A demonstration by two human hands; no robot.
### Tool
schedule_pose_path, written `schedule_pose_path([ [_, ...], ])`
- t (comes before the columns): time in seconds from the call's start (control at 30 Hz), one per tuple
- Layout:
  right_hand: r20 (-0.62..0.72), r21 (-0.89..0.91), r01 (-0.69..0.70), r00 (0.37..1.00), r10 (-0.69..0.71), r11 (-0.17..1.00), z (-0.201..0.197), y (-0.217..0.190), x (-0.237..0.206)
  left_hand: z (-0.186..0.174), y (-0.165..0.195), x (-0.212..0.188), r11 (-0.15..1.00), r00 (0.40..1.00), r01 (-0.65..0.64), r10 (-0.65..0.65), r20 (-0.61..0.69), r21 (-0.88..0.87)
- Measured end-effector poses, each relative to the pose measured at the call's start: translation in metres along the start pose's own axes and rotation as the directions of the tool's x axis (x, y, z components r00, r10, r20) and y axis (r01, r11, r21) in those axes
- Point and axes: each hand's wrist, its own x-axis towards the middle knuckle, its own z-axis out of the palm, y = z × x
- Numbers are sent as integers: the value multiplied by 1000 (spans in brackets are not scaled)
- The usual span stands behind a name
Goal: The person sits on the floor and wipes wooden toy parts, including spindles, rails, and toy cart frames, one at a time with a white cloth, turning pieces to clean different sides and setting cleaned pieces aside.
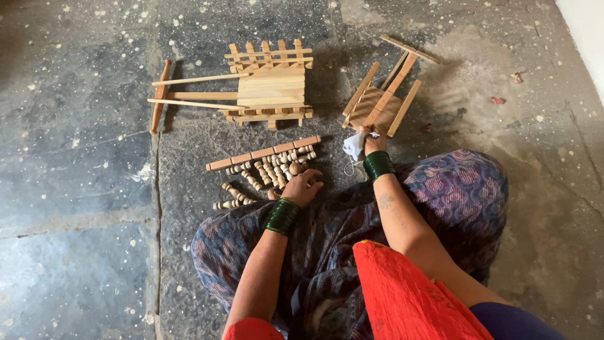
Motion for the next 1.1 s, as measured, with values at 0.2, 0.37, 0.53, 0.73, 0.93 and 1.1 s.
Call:
schedule_pose_path([
  [0.2,-44,40,-65,997,67,997,0,-1,4,1,0,0,1000,1000,-10,10,20,-9],
  [0.37,-49,126,-53,997,60,991,0,-2,6,3,0,0,1000,1000,-23,23,15,-10],
  [0.53,-110,80,-113,986,122,990,0,-3,9,2,0,0,1000,999,-3,3,45,-3],
  [0.73,-77,301,-94,990,122,949,3,-1,6,2,1,-1,1000,998,18,-19,61,13],
  [0.93,-175,88,-88,979,102,992,6,3,-5,4,-1,1,1000,998,11,-12,54,17],
  [1.1,-34,62,-33,999,35,998,8,10,-17,6,-1,1,999,998,9,-11,55,39],
])
